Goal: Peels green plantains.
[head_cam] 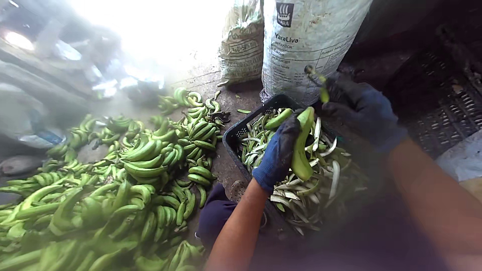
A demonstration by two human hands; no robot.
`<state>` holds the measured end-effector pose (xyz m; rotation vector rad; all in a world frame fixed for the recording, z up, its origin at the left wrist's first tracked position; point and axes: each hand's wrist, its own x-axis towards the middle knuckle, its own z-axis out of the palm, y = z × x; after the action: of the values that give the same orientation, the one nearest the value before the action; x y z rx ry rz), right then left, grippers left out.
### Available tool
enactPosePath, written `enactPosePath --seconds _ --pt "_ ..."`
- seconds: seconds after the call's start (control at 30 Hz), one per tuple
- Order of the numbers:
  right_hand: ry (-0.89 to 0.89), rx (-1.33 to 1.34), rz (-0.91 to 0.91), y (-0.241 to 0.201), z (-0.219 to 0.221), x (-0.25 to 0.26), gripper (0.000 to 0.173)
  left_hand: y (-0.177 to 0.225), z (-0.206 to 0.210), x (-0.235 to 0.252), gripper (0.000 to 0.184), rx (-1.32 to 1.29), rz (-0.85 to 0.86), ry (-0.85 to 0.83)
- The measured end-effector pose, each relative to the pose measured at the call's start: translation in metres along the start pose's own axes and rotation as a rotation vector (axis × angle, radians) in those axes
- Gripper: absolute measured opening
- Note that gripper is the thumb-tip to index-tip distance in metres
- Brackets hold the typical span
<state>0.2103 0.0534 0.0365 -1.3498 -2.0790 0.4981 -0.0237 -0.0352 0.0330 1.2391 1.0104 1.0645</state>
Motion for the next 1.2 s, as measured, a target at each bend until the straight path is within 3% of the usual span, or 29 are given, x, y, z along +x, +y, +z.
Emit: enactPosePath --seconds 0.07,0.13,0.17,0.23,0.3,0.4,0.53,0.63,0.7,0.77,0.83,0.9,0.97,1.03,1.13,1.2 --pt "-0.007 0.166 -0.054 -0.006 -0.006 -0.009 0.057 -0.004 -0.01 0.007 0.045 -0.09 0.018 0.071" --pt "-0.148 0.35 -0.229 -0.013 0.009 -0.026 0.042 -0.008 -0.024 0.012 0.044 -0.112 0.08 0.198" --pt "-0.216 0.293 -0.328 -0.015 0.02 -0.032 0.038 -0.007 -0.027 0.012 0.043 -0.077 0.095 0.243" --pt "-0.292 0.09 -0.404 -0.017 0.034 -0.032 0.05 -0.006 -0.022 0.005 0.036 0.048 0.075 0.304" --pt "-0.262 -0.016 -0.304 -0.014 0.03 -0.019 0.054 -0.004 -0.012 -0.004 0.041 0.136 0.104 0.212" --pt "-0.089 -0.062 -0.135 0.003 0.013 0.005 0.049 0.002 -0.007 0.0 0.044 -0.057 0.106 0.048" --pt "-0.034 0.154 0.034 0.001 0.0 -0.001 0.061 0.001 -0.021 0.005 0.041 -0.152 0.02 -0.051" --pt "-0.19 0.324 -0.051 -0.017 0.016 -0.025 0.058 -0.005 -0.03 0.008 0.046 -0.072 0.006 0.148" --pt "-0.282 0.282 -0.212 -0.023 0.031 -0.04 0.059 -0.013 -0.03 0.009 0.047 0.003 0.039 0.355" --pt "-0.292 0.198 -0.345 -0.022 0.043 -0.043 0.057 -0.016 -0.027 0.009 0.048 -0.012 0.119 0.46" --pt "-0.236 0.115 -0.39 -0.018 0.044 -0.033 0.052 -0.015 -0.02 0.005 0.047 0.002 0.182 0.416" --pt "-0.167 0.085 -0.317 -0.013 0.032 -0.015 0.046 -0.005 -0.013 -0.007 0.041 0.06 0.103 0.251" --pt "-0.065 0.039 -0.221 -0.002 0.017 0.0 0.047 0.006 -0.009 -0.013 0.047 0.037 -0.008 0.052" --pt "-0.015 0.036 -0.183 0.0 0.009 0.004 0.053 0.004 -0.009 -0.009 0.052 -0.03 -0.03 0.001" --pt "-0.133 0.097 -0.243 -0.022 0.015 -0.017 0.052 -0.012 -0.017 0.005 0.04 -0.028 0.112 0.268" --pt "-0.183 0.039 -0.379 -0.029 0.03 -0.029 0.054 -0.016 -0.021 0.008 0.04 -0.01 0.163 0.455"
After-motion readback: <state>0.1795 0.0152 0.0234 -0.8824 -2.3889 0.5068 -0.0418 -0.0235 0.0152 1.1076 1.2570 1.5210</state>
